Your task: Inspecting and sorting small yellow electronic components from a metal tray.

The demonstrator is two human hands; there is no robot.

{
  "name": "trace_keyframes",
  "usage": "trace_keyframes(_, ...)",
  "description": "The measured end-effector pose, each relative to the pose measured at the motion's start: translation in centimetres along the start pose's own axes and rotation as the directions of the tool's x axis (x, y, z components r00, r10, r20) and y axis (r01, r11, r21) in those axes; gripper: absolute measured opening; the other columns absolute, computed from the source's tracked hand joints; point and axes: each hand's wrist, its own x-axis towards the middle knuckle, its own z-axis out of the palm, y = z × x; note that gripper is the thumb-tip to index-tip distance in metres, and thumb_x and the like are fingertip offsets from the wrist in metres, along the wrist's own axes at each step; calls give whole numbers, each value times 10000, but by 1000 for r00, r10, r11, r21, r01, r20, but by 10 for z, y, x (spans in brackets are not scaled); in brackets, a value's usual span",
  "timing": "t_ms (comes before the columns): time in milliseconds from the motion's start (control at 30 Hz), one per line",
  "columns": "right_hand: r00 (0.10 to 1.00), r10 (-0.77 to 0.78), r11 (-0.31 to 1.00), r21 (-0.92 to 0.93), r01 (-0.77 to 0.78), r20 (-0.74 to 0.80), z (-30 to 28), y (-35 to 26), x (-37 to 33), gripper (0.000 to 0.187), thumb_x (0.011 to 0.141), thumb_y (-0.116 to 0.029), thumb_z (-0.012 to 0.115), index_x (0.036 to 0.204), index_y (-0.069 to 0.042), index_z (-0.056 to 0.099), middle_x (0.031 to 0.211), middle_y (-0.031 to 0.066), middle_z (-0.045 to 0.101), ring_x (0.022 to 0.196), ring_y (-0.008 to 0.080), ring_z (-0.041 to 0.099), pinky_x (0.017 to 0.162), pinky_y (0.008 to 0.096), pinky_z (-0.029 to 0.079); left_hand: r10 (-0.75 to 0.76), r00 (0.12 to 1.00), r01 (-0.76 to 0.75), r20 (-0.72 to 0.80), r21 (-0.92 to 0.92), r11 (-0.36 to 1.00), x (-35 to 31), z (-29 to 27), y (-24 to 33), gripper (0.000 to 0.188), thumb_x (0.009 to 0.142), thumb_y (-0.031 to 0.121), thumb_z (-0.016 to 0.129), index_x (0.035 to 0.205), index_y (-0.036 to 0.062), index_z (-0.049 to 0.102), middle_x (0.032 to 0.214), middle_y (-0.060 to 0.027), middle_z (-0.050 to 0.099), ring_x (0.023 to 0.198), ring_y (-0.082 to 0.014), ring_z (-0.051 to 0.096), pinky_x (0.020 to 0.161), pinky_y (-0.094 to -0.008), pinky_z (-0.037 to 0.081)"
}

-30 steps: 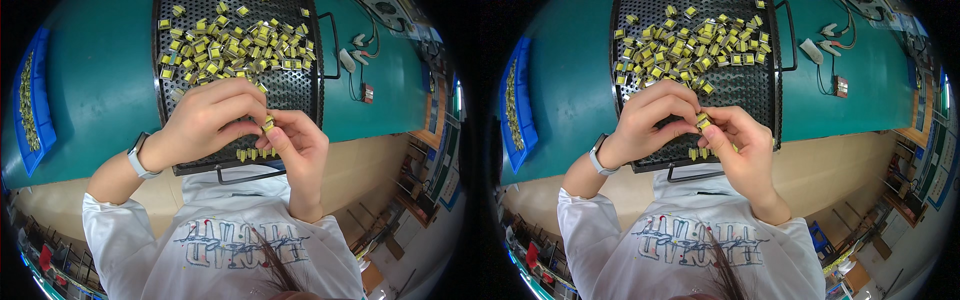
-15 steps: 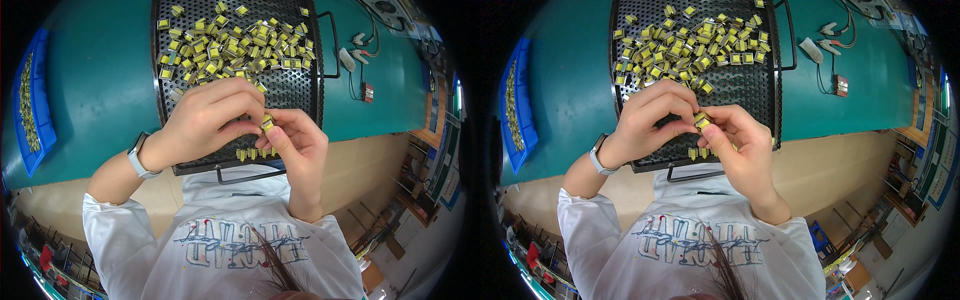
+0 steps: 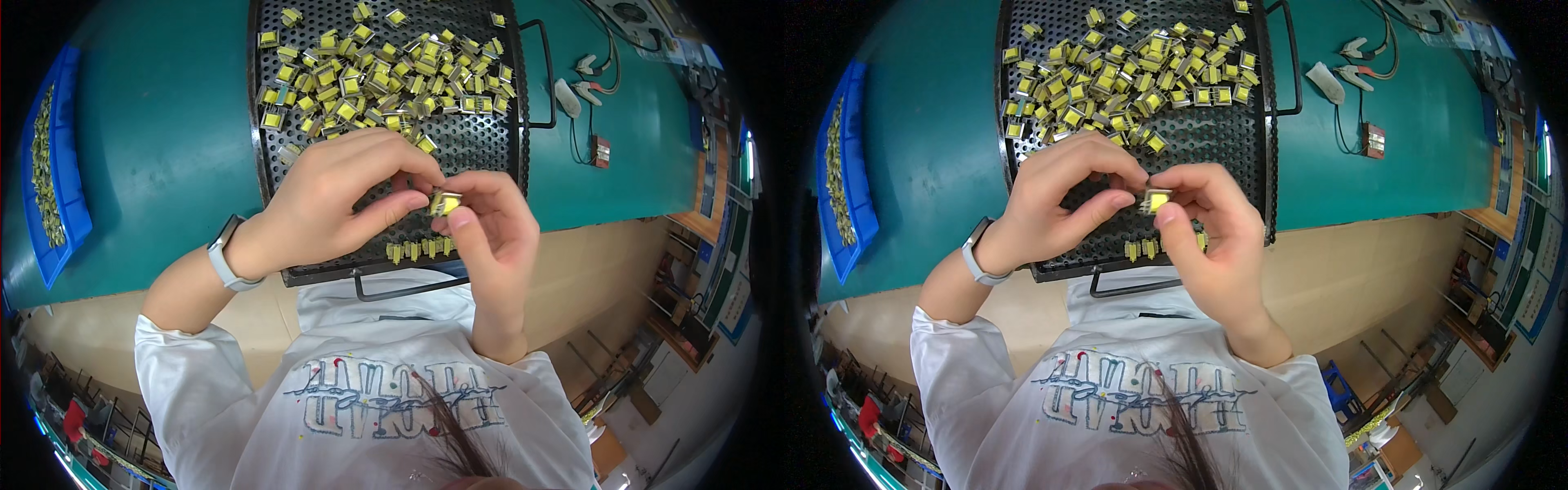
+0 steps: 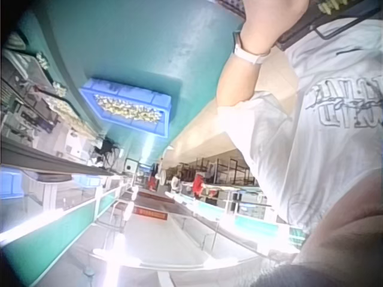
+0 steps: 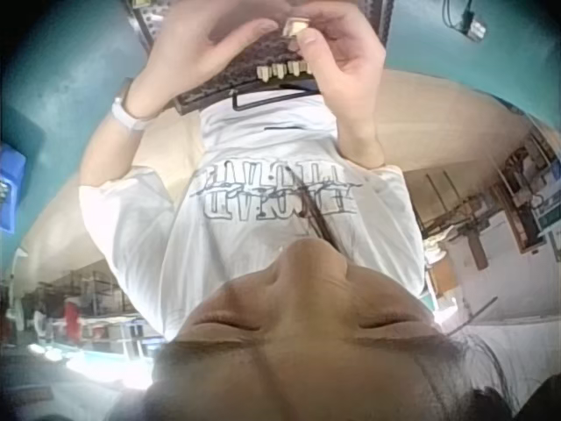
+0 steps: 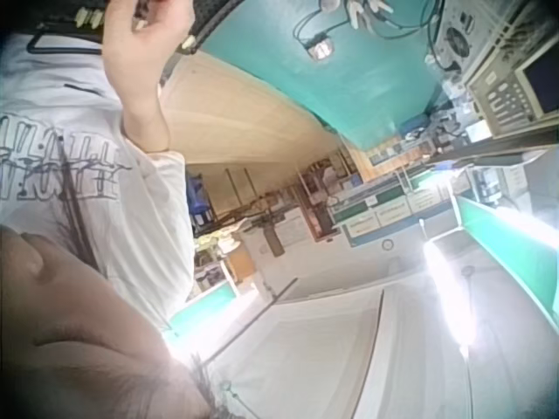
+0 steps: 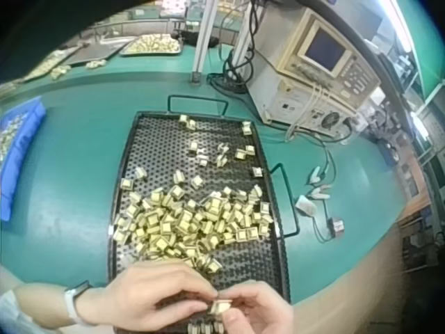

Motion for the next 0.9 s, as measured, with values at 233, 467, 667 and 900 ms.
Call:
trace_keyframes(233,1000,6,997,-75,-3,31,1,-1,-1,220,967,31,619,1181,79,638,1071,82,659,920,110,648,828,252,530,131,991,-131,3,80,988,1,1,-4,219,801,20,808,989,46,700,925,-83,723,810,-254,687,696,-345,536)
trace_keyframes(467,1000,-9,995,-100,12,29,1,0,0,211,965,26,626,1167,84,645,1071,90,662,943,121,660,841,260,544,142,990,-141,0,99,985,2,2,-5,228,778,8,817,970,45,699,915,-79,723,788,-255,685,680,-348,530)
trace_keyframes(667,999,-5,995,-99,8,32,0,0,1,210,962,27,628,1163,79,652,1065,93,669,949,125,666,845,262,549,119,993,-117,-23,88,989,3,3,-3,177,795,48,792,946,59,700,864,-70,696,788,-273,680,675,-377,534)
trace_keyframes(900,999,-19,995,-102,21,27,0,1,1,202,953,29,639,1147,80,665,1060,98,680,945,127,674,837,263,558,155,988,-153,-7,99,983,2,2,-6,212,772,-1,815,948,40,704,899,-83,727,776,-253,686,665,-344,525)
